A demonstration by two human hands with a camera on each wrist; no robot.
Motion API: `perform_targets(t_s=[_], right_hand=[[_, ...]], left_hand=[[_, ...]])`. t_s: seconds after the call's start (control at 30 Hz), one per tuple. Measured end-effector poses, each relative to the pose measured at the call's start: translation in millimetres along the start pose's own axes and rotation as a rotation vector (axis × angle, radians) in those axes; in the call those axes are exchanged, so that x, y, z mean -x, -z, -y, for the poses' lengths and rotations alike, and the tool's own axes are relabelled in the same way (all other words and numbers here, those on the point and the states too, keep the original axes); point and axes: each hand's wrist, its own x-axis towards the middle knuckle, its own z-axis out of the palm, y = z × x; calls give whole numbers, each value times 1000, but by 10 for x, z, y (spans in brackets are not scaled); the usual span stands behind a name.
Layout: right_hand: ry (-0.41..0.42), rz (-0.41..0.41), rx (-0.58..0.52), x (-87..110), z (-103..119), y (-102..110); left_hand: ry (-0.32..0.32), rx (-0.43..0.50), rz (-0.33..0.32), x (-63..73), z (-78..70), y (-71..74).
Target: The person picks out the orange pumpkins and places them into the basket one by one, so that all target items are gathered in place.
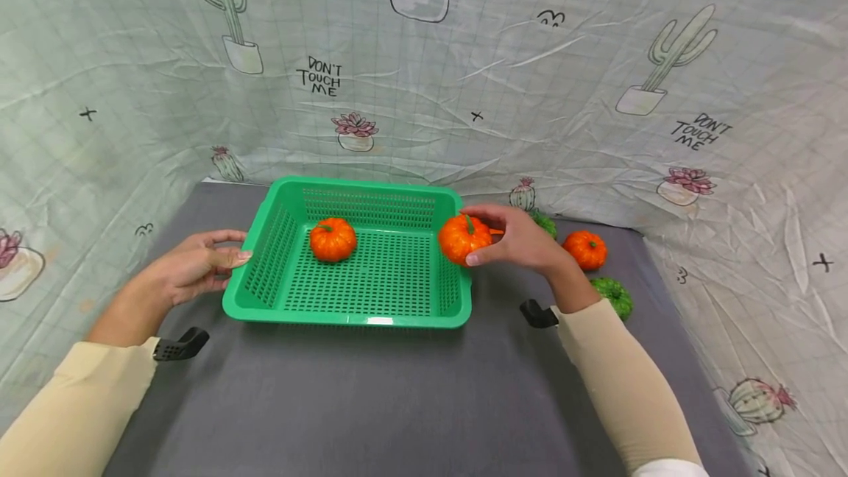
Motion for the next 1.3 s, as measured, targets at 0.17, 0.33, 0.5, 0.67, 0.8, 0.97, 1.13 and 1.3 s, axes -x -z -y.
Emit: perform_targets(t_s=[0.17, 0.33, 0.5, 0.67, 0.8, 0.97, 1.13, 1.3], right_hand=[[-18, -25, 52, -19, 63, -31], [-41, -44, 78, -37, 116, -69], [-44, -70, 102, -80, 149, -103], [-52, -70, 86, -124, 181, -151], [-78, -72, 90, -164, 218, -176], [-88, -73, 109, -233, 257, -209], [-96, -64, 107, -297, 296, -259], [-109, -63, 101, -367, 315, -307]], left_hand=[[3, -28, -6, 18, -13, -9], [0, -29, -8, 29, -21, -19], [-2, -32, -13, 25, -17, -14], [2, -36, -19, 28, -9, -25], [1, -32, -22, 35, -14, -31], [-5, -26, -19, 37, -22, -31], [-4, -27, -15, 35, -17, -26], [-9, -20, -14, 29, -12, -13]])
